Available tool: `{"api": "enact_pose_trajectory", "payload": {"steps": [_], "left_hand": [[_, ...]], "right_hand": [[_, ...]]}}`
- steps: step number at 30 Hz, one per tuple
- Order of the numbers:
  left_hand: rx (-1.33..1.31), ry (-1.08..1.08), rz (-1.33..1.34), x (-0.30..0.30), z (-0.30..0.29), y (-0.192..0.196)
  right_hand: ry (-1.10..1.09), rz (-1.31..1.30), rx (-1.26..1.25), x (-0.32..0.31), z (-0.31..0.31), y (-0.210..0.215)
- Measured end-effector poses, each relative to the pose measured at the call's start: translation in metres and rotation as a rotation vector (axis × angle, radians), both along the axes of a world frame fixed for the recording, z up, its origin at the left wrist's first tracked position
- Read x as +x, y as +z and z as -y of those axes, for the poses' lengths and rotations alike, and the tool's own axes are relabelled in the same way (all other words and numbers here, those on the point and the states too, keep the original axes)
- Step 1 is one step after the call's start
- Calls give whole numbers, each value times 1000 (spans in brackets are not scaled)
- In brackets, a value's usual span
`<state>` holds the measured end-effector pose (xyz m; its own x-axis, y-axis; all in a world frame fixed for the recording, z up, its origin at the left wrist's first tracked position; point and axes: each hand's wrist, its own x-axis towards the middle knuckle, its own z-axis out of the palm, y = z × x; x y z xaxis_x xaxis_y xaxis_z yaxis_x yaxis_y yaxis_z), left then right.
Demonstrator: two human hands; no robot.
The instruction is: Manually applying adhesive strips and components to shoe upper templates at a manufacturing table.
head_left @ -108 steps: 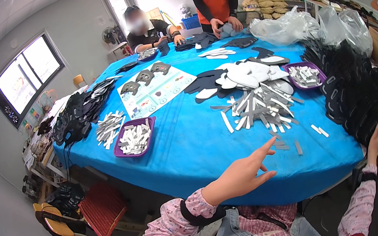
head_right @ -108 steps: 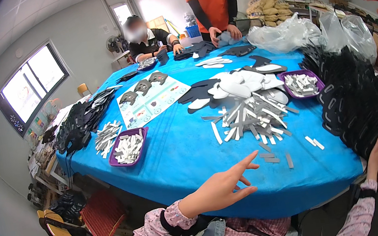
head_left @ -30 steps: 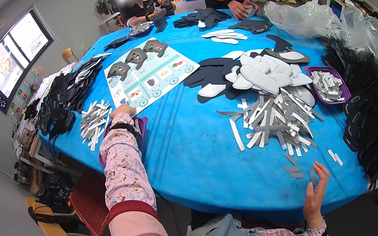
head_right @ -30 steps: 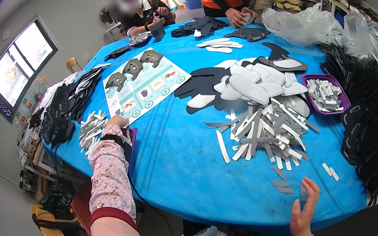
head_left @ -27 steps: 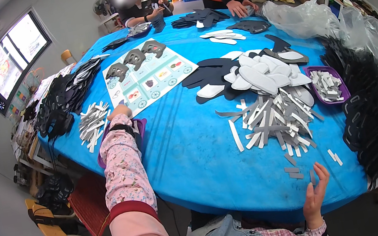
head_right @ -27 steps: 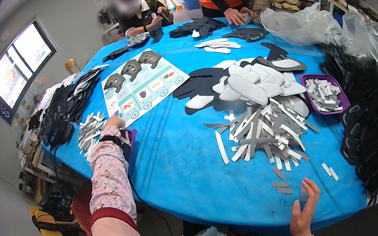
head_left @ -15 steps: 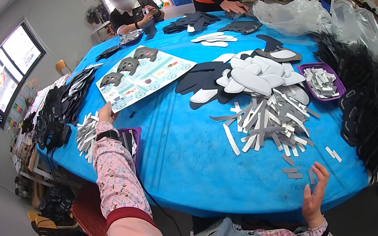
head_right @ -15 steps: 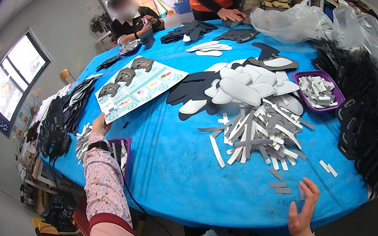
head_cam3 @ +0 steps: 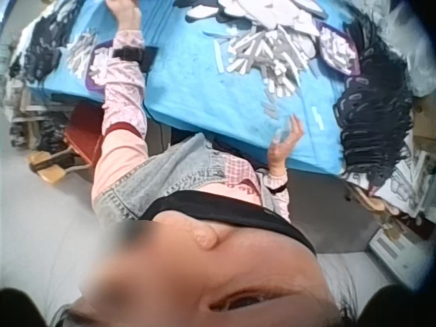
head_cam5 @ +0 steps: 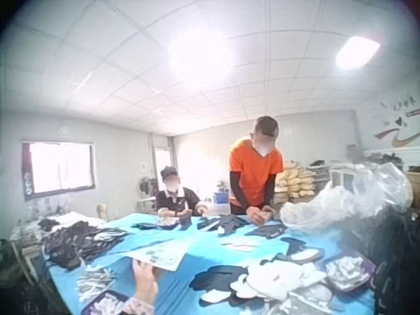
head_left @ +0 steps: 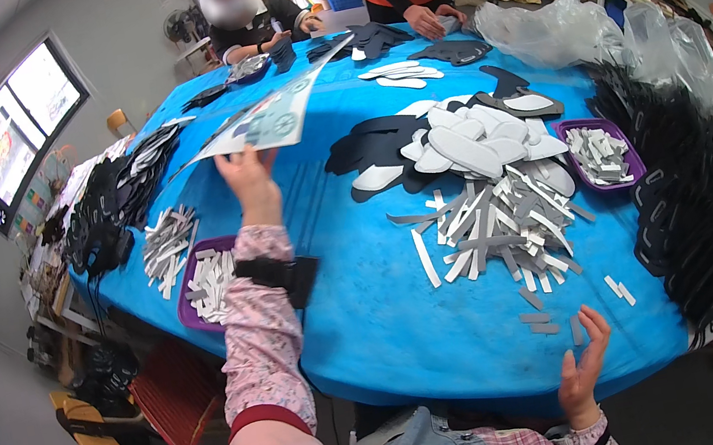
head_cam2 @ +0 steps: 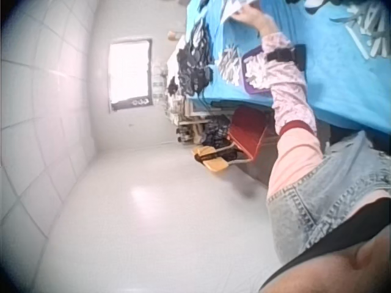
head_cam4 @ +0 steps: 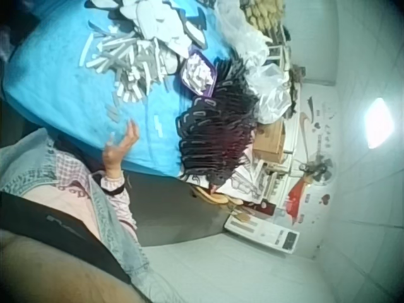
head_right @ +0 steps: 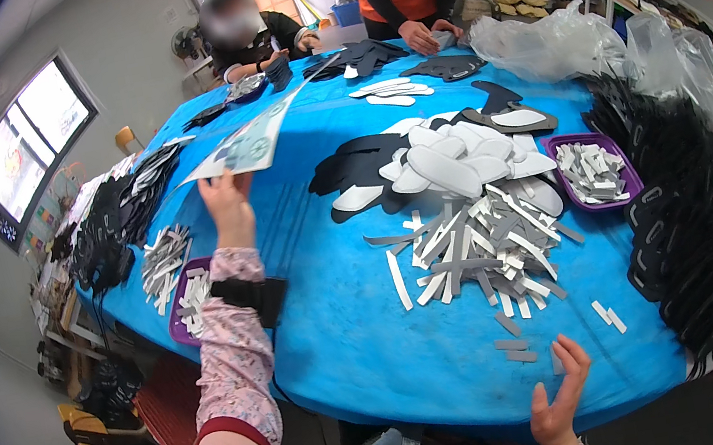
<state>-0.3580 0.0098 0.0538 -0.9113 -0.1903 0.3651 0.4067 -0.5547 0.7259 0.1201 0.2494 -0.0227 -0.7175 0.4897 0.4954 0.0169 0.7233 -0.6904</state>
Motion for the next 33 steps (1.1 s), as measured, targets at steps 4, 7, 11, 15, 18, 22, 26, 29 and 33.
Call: {"api": "enact_pose_trajectory", "payload": {"steps": [4,7,11,15,18,22,26,29,33], "left_hand": [[71,73,146,17,-73,6],[137,113,219,-7,-89,1],[-300,-509,297,-8,-106,-14],[-747,-749,290,3,-95,-18],[-903,-338,298,-38,-36,-31],[-1893,458,142,-84,78,-48],[-2153,379,498,-77,125,-49],[-2156,375,600,-76,143,-48],[-2144,288,642,-95,158,-58]], "right_hand": [[9,-37,-11,3,-1,-2],[29,-46,-37,-1,6,-1],[-1,-42,-43,-1,3,-6],[-35,-21,-34,2,-2,-5],[-2,-17,-37,0,1,-4],[20,16,-18,-2,3,0],[-5,36,-15,-1,2,-2],[-12,57,-32,0,6,0],[-26,65,-22,-1,8,-1]]}}
